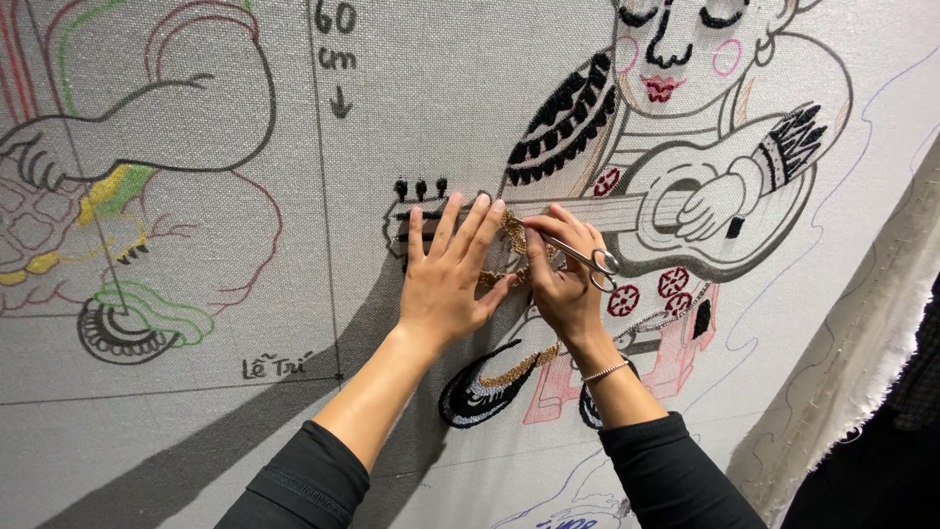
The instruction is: The person trims excess material from a tufted rug design using scissors.
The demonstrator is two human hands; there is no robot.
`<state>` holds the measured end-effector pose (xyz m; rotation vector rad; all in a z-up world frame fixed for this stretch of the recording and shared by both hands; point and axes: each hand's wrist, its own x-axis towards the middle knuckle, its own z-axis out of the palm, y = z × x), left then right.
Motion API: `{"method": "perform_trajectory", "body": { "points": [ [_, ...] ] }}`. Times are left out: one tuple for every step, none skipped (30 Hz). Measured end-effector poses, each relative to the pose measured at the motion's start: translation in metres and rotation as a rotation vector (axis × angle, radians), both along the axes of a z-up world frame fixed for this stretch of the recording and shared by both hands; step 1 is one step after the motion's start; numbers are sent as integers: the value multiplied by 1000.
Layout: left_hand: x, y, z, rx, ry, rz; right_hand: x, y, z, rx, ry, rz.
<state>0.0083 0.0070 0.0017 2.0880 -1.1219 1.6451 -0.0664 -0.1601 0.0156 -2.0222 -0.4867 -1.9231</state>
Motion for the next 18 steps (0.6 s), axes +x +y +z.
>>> {"method": "perform_trajectory", "body": {
  "points": [
    [5,3,-3,0,-1,1,-3,2,-2,0,-1,1],
    [9,5,-5,-12,-33,-29,-5,3,-4,58,-18,30],
    [13,7,-9,-23,-64,-60,-9,5,-6,118,-35,57],
    [16,12,-13,-22,-64,-61,-10,4,-13,118,-35,56],
    [19,15,-16,-45,-105,-73,-12,2,-19,212,-37,155],
    [22,19,-19,-67,-147,-85,-14,1,-26,307,-39,254],
    [22,21,-25,-68,-148,-85,-20,3,-31,306,-40,254],
    [22,23,-30,-82,-147,-85,-26,6,-37,448,-6,252],
    [21,26,-35,-97,-147,-84,-32,9,-43,589,31,250],
    [16,26,-41,-97,-148,-83,-33,9,-52,589,29,251],
    [11,26,-48,-115,-122,-81,-34,9,-62,686,79,281],
    [6,27,-55,-132,-96,-78,-35,9,-72,782,129,311],
    [-7,27,-60,-132,-96,-77,-35,8,-83,783,129,312],
    [-19,28,-66,-163,-42,-115,-35,7,-95,812,165,386],
    [-31,27,-71,-198,10,-154,-35,4,-105,837,199,459],
    [-42,23,-78,-200,9,-155,-42,5,-108,835,198,459],
    [-52,21,-84,-234,124,-246,-47,9,-110,855,261,510],
    [-61,19,-90,-268,241,-337,-51,12,-113,874,325,562]
  ]
}}
